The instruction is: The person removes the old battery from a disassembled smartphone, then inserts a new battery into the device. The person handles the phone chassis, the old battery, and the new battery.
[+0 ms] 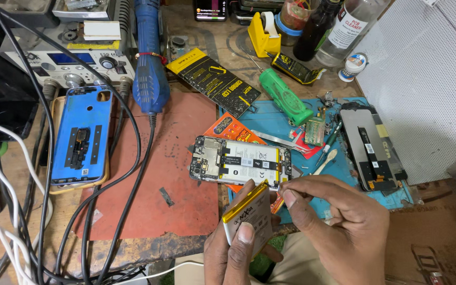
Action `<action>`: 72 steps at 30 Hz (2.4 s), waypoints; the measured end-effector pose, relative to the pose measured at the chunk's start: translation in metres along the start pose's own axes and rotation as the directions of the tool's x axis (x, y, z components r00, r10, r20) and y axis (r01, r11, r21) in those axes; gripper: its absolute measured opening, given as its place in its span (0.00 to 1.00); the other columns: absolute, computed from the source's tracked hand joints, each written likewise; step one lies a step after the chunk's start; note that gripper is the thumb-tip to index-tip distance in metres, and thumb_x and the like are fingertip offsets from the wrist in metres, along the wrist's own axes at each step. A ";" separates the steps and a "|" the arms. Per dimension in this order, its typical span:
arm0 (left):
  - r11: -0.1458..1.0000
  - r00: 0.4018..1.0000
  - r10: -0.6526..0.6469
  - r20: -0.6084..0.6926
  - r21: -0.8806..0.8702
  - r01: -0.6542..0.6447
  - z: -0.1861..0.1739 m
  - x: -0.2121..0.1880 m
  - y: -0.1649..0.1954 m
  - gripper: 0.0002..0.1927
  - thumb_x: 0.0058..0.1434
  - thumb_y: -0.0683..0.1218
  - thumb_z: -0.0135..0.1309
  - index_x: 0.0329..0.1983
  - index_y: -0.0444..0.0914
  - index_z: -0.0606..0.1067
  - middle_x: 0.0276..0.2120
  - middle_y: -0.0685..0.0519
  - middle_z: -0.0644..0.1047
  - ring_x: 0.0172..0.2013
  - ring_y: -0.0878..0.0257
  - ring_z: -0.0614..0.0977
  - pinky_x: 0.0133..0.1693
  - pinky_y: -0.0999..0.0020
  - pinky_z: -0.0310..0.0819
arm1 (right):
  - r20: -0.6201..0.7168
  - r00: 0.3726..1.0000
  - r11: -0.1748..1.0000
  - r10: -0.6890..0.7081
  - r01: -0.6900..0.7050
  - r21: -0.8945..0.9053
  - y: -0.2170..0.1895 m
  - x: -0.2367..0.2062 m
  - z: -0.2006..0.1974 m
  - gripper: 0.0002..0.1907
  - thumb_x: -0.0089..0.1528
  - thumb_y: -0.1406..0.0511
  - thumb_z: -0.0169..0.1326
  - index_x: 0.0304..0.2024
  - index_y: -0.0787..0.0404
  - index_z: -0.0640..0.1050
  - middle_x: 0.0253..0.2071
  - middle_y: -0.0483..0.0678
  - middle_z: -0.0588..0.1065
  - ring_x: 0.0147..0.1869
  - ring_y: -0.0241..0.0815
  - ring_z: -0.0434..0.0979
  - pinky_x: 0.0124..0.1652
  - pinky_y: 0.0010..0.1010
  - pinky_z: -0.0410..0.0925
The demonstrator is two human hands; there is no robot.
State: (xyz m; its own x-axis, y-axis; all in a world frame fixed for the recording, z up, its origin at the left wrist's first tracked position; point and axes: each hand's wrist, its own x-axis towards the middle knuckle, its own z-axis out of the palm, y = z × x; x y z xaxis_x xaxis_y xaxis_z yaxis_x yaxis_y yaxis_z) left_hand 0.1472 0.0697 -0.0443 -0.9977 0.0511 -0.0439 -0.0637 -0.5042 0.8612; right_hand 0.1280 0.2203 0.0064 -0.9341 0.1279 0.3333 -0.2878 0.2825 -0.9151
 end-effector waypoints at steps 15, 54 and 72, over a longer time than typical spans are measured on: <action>0.914 0.970 0.243 0.018 0.329 -0.236 -0.002 -0.006 -0.009 0.33 0.69 0.59 0.48 0.68 0.33 0.71 0.56 0.41 0.80 0.50 0.56 0.87 0.36 0.69 0.84 | -0.062 0.991 0.971 -0.117 0.101 -0.216 -0.008 -0.004 0.010 0.11 0.57 0.73 0.64 0.43 0.70 0.82 0.39 0.51 0.83 0.42 0.35 0.83 0.45 0.25 0.75; 0.776 0.889 0.395 0.231 0.434 -0.458 -0.025 -0.003 -0.011 0.24 0.75 0.52 0.46 0.64 0.31 0.74 0.59 0.37 0.81 0.59 0.47 0.82 0.61 0.55 0.78 | 0.363 0.845 0.869 0.393 -0.470 0.152 0.040 0.004 -0.050 0.09 0.57 0.70 0.63 0.35 0.73 0.81 0.29 0.46 0.72 0.32 0.32 0.66 0.30 0.25 0.59; 0.915 0.941 -0.338 0.030 -0.222 0.336 -0.007 -0.006 0.009 0.35 0.59 0.58 0.50 0.66 0.35 0.69 0.45 0.37 0.85 0.32 0.52 0.88 0.23 0.66 0.76 | 0.324 0.832 0.841 0.451 -0.517 0.157 0.031 0.003 -0.022 0.18 0.59 0.65 0.61 0.45 0.74 0.86 0.39 0.54 0.85 0.41 0.39 0.82 0.41 0.32 0.74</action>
State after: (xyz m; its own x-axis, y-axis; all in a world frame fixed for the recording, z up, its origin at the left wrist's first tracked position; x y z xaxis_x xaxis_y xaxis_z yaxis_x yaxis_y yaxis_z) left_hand 0.1523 0.0585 -0.0396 -0.9162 0.2448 -0.3174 -0.3988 -0.6355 0.6611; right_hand 0.1214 0.2503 -0.0158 -0.9751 -0.0738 -0.2090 0.2079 0.0217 -0.9779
